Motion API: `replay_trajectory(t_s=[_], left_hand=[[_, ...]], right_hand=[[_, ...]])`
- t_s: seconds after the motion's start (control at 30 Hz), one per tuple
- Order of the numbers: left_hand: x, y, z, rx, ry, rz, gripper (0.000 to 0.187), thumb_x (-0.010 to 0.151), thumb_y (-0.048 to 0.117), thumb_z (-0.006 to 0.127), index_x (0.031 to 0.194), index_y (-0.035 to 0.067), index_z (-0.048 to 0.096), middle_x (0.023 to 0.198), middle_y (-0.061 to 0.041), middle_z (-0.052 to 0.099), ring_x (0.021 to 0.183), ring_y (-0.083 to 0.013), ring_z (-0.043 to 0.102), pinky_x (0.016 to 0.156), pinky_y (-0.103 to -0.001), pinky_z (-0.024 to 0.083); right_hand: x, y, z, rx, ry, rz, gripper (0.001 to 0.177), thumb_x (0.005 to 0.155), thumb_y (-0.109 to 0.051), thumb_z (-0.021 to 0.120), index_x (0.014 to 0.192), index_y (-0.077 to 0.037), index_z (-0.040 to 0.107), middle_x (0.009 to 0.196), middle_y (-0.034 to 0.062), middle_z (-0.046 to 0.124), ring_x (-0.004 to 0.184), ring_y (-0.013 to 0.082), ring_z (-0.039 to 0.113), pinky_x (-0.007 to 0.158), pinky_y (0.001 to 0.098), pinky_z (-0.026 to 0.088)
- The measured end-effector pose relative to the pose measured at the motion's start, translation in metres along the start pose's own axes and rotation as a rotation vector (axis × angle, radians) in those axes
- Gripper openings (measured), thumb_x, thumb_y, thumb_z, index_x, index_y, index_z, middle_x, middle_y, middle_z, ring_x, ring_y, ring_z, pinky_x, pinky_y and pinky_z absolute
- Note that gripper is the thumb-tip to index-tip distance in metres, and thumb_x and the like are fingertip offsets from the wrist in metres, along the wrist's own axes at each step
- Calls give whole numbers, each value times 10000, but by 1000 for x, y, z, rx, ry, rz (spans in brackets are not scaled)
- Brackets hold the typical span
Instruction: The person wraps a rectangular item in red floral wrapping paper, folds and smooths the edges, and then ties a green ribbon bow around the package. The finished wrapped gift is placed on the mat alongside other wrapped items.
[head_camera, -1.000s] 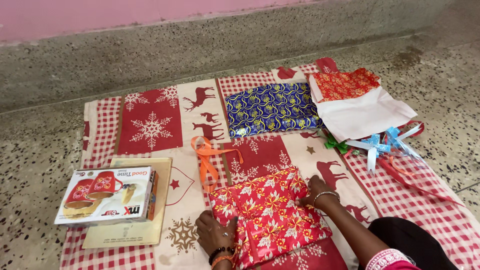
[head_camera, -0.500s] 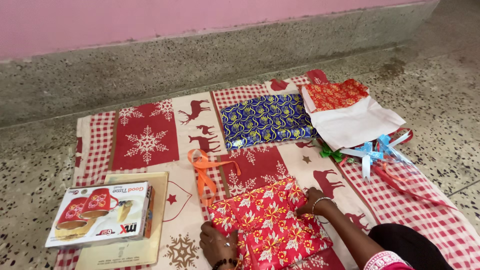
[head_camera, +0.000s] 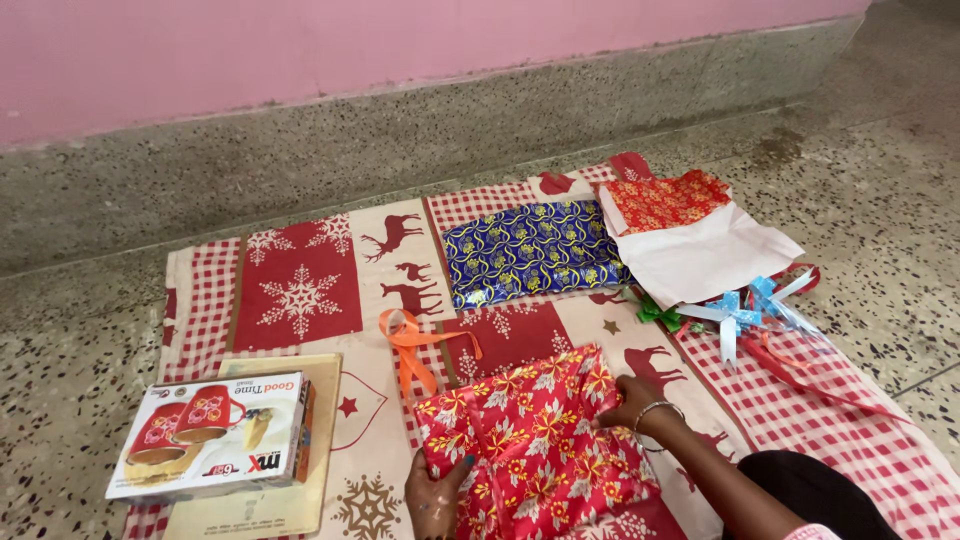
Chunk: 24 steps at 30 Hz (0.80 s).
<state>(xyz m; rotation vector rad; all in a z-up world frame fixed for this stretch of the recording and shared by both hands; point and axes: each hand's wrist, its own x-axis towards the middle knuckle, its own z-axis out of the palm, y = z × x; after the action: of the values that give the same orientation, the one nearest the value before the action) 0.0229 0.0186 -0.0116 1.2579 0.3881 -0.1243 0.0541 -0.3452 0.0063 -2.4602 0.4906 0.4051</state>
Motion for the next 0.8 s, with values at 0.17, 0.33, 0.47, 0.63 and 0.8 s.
replay_trajectory(t_s=[0.17, 0.33, 0.47, 0.63, 0.8], left_hand=[[0, 2, -3, -120, -43, 91, 519, 701, -76, 764, 1206, 8, 677, 1062, -189, 799, 948, -268, 771, 850, -392, 624], [17, -26, -14, 35, -62, 315, 402, 692, -116, 817, 1041, 54, 714, 1284, -120, 674, 1146, -236, 650, 924, -368, 553], [26, -46, -6, -139, -153, 586, 153, 739, -65, 779, 821, 43, 710, 1313, -159, 625, 1277, -267, 603, 1022, -420, 560], [21, -38, 5, -256, -164, 453, 105, 875, 68, 646, 782, 40, 686, 1430, -138, 524, 1307, -266, 565, 988, -437, 592], [10, -22, 12, -210, -45, 428, 88, 875, 123, 637, 873, 40, 666, 1406, -124, 546, 1279, -251, 584, 982, -440, 582]], right_hand=[[-26, -26, -25, 2, 302, -70, 835, 573, -360, 998, 1239, -28, 618, 1210, 161, 662, 1087, 296, 666, 958, 400, 541], [-36, -44, -25, 262, 603, -211, 533, 642, -212, 919, 1058, -49, 629, 1058, 106, 673, 974, 261, 688, 855, 374, 568], [-39, -33, -17, 483, 681, -443, 334, 765, -95, 803, 1023, -40, 597, 982, 93, 682, 947, 236, 693, 838, 345, 573], [-41, 1, 1, 506, 809, -636, 250, 802, -27, 742, 1015, -27, 610, 1058, 106, 624, 1042, 226, 660, 916, 340, 530], [-29, 34, 31, 373, 899, -502, 153, 856, -97, 744, 980, -73, 658, 1125, 70, 612, 1098, 197, 625, 993, 323, 540]])
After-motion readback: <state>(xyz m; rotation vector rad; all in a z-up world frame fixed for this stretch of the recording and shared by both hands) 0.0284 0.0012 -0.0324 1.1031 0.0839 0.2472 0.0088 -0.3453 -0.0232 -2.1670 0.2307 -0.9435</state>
